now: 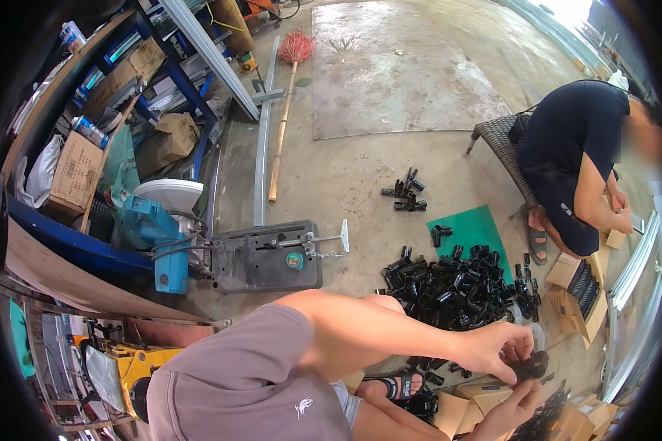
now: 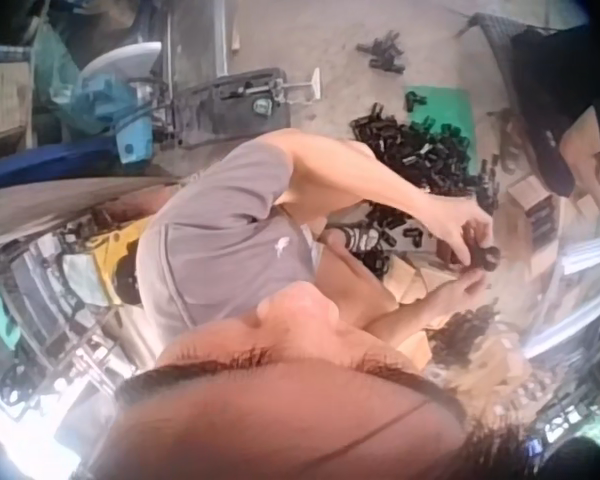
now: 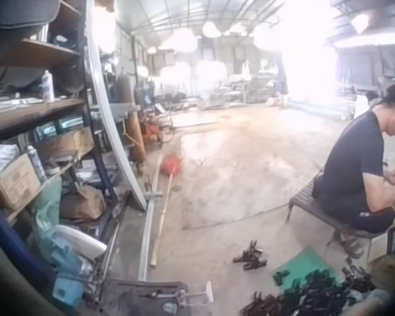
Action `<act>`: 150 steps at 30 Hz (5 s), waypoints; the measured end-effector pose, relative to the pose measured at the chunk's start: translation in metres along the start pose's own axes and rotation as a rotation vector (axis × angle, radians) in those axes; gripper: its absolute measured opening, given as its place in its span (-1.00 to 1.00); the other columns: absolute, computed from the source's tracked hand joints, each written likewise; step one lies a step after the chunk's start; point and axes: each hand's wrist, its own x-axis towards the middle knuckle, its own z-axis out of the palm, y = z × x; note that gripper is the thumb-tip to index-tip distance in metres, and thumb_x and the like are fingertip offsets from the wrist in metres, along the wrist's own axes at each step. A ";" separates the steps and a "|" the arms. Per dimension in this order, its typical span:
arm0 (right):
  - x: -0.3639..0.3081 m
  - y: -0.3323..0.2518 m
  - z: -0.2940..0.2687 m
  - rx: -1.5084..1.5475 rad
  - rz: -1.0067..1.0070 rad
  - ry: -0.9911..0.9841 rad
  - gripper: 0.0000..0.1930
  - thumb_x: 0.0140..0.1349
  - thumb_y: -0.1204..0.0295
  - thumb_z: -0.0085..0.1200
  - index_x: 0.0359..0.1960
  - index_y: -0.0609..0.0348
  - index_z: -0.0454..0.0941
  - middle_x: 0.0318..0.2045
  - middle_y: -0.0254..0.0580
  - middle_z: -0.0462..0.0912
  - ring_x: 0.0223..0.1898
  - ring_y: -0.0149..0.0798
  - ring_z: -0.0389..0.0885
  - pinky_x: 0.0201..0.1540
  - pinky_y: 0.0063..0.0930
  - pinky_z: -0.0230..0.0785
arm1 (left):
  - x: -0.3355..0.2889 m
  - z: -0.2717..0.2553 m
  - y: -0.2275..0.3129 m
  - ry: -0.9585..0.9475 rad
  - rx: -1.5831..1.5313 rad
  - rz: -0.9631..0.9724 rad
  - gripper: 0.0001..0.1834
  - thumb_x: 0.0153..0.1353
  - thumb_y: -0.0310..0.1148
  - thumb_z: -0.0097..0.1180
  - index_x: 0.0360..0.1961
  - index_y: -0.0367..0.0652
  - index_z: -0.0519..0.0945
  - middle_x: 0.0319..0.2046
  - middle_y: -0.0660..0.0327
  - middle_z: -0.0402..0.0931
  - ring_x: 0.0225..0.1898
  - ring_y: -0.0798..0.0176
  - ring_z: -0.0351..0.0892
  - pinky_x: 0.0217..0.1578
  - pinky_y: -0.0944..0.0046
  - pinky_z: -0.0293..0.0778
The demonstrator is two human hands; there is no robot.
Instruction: The person connects black plastic components together by hand and places the finished units into cardboard boxes.
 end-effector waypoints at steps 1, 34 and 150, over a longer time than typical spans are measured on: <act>-0.005 -0.009 0.005 -0.058 -0.052 0.018 -0.72 0.55 0.33 -0.06 0.03 0.34 0.51 -0.13 -0.23 0.59 -0.09 -0.40 0.53 -0.02 -0.51 0.40 | 0.000 0.000 0.000 0.008 -0.009 0.002 -0.49 -0.08 -0.52 0.47 -0.13 -0.24 0.44 -0.20 0.06 0.64 -0.21 0.23 0.68 -0.17 0.23 0.59; -0.003 -0.014 0.004 -0.284 -0.216 0.034 -0.56 0.51 0.25 -0.06 0.13 0.49 0.45 0.01 0.35 0.57 -0.07 0.22 0.55 -0.03 -0.05 0.45 | -0.005 0.002 0.016 0.042 -0.074 0.099 -0.55 -0.17 -0.59 0.42 -0.25 -0.28 0.44 -0.24 0.01 0.66 -0.22 0.13 0.74 -0.26 0.21 0.60; -0.090 0.390 -0.144 -0.788 1.138 0.399 -0.63 0.32 0.28 0.05 0.07 0.17 0.35 -0.03 0.28 0.60 0.00 0.29 0.64 0.05 0.08 0.52 | -0.013 0.000 -0.013 -0.991 1.304 -0.375 -0.31 0.21 -0.16 0.27 0.31 -0.19 0.39 0.01 0.00 0.59 0.00 -0.08 0.60 0.08 0.05 0.49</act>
